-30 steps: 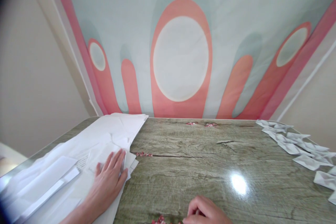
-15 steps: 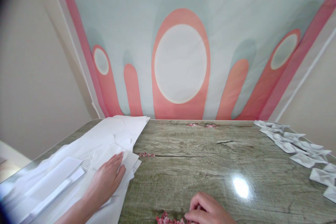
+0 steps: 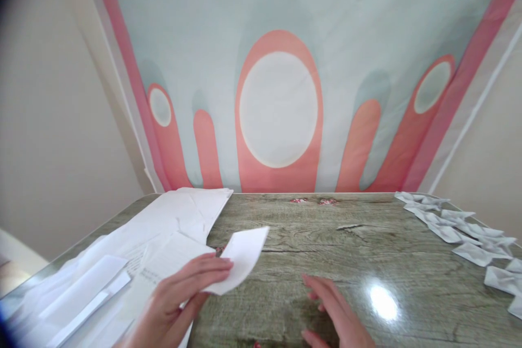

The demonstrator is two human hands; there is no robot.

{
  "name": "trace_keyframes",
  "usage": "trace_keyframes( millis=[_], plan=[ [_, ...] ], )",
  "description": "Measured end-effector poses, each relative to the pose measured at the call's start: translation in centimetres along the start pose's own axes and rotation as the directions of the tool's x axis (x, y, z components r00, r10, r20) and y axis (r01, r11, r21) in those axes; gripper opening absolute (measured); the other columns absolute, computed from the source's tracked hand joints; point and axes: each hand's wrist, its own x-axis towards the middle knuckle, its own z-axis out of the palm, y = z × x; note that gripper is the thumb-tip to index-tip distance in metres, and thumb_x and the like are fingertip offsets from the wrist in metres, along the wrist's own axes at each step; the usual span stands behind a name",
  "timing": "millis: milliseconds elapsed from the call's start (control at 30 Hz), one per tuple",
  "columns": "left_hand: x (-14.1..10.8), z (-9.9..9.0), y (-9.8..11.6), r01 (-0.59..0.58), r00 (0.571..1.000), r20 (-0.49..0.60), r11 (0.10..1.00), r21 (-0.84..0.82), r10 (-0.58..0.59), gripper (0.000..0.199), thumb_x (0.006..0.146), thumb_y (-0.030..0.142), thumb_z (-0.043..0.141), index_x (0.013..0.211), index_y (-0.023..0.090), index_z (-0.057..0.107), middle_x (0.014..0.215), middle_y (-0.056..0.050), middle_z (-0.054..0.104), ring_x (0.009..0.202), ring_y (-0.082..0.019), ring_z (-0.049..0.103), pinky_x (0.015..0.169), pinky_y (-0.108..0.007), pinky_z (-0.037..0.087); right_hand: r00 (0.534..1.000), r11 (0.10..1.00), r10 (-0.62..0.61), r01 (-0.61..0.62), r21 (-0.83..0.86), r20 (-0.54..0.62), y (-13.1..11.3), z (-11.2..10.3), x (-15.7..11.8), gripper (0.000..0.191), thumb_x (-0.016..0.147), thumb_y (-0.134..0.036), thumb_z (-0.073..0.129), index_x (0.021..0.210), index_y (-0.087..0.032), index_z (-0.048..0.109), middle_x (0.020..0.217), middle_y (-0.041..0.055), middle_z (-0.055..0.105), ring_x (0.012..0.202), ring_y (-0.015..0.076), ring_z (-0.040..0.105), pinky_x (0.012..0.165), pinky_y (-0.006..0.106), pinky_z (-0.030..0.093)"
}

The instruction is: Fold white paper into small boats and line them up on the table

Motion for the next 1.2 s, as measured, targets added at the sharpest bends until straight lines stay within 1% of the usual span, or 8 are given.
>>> trace_keyframes(
  millis=[133,233,333,467,567,767,1000,1200],
  plan=[
    [2.0,3.7,0.8,-0.167,0.981,0.054,0.947,-0.275,0.188,0.039,0.082,0.005,0.051,0.113,0.029,0.058,0.109,-0.001,0.067,0.111,-0.017,0.055,0.1,-0.036,0.037,0.972,0.988,-0.036,-0.001,-0.155,-0.231,2.0,-0.6,0.7,0.088,0.073,-0.021,0.061,0.143,-0.025,0.008,0.142,0.0141,0.029,0.125,0.0287,0.039,0.095,0.043,0.044],
    [2.9,6.0,0.1,-0.148,0.975,0.102,0.92,-0.364,0.197,0.034,0.083,0.004,0.049,0.104,0.027,0.063,0.104,-0.001,0.069,0.112,-0.018,0.053,0.1,-0.039,0.036,0.971,0.956,-0.18,0.134,-0.262,-0.158,2.5,-1.7,1.3,0.071,0.075,-0.019,0.06,0.139,-0.029,0.029,0.144,0.0093,0.029,0.13,0.0297,0.032,0.099,0.047,0.039],
    [2.8,7.6,-1.1,-0.071,0.978,0.153,0.915,-0.397,0.142,0.029,0.084,0.007,0.048,0.095,0.025,0.067,0.099,-0.001,0.071,0.111,-0.019,0.054,0.099,-0.041,0.036,0.931,0.887,-0.366,0.345,-0.305,-0.012,2.4,-2.6,1.6,0.04,0.08,-0.014,0.057,0.114,-0.034,0.059,0.136,0.002,0.045,0.128,0.026,0.037,0.097,0.043,0.043],
    [2.0,8.5,-2.3,0.003,0.976,0.208,0.959,-0.284,0.059,0.031,0.08,0.006,0.05,0.096,0.026,0.067,0.106,0.0,0.068,0.116,-0.019,0.049,0.102,-0.043,0.031,0.892,0.849,-0.452,0.434,-0.3,0.011,2.2,-2.6,1.6,0.031,0.082,-0.011,0.055,0.105,-0.029,0.065,0.118,0.0025,0.062,0.12,0.022,0.047,0.092,0.036,0.049],
    [1.4,8.4,-1.9,0.041,0.961,0.277,0.988,-0.146,0.001,0.029,0.078,0.01,0.055,0.1,0.026,0.065,0.112,-0.001,0.065,0.116,-0.02,0.049,0.106,-0.044,0.027,0.9,0.857,-0.437,0.419,-0.302,0.009,1.8,-2.3,1.4,0.029,0.082,-0.012,0.056,0.105,-0.026,0.064,0.113,0.0037,0.064,0.114,0.021,0.053,0.091,0.034,0.05],
    [0.6,8.6,-0.2,0.081,0.934,0.353,0.995,-0.05,-0.059,0.047,0.075,0.049,0.063,0.112,0.02,0.06,0.121,-0.011,0.059,0.11,-0.025,0.054,0.098,-0.04,0.04,0.889,0.831,-0.457,0.441,-0.338,0.035,0.7,-2.4,1.1,0.023,0.081,-0.014,0.058,0.101,-0.023,0.065,0.098,0.0023,0.07,0.094,0.0161,0.064,0.088,0.026,0.052],
    [0.8,8.8,0.1,0.035,0.943,0.334,0.997,-0.065,-0.011,0.027,0.093,0.026,0.039,0.102,0.021,0.064,0.105,-0.004,0.067,0.102,-0.017,0.059,0.097,-0.029,0.042,0.934,0.887,-0.354,0.354,-0.298,0.053,-0.2,-2.5,0.8,0.019,0.08,-0.017,0.06,0.096,-0.025,0.067,0.085,0.0008,0.071,0.08,0.017,0.066,0.078,0.027,0.055],
    [1.3,8.3,-0.1,0.13,0.941,0.331,0.979,-0.159,-0.072,0.031,0.095,0.024,0.034,0.095,0.02,0.065,0.1,-0.003,0.067,0.098,-0.015,0.06,0.092,-0.024,0.043,0.994,0.982,-0.108,0.1,-0.159,-0.037,0.5,-2.3,0.7,0.023,0.084,-0.026,0.056,0.106,-0.024,0.064,0.096,0.0032,0.07,0.085,0.0176,0.066,0.076,0.023,0.054]
  ],
)
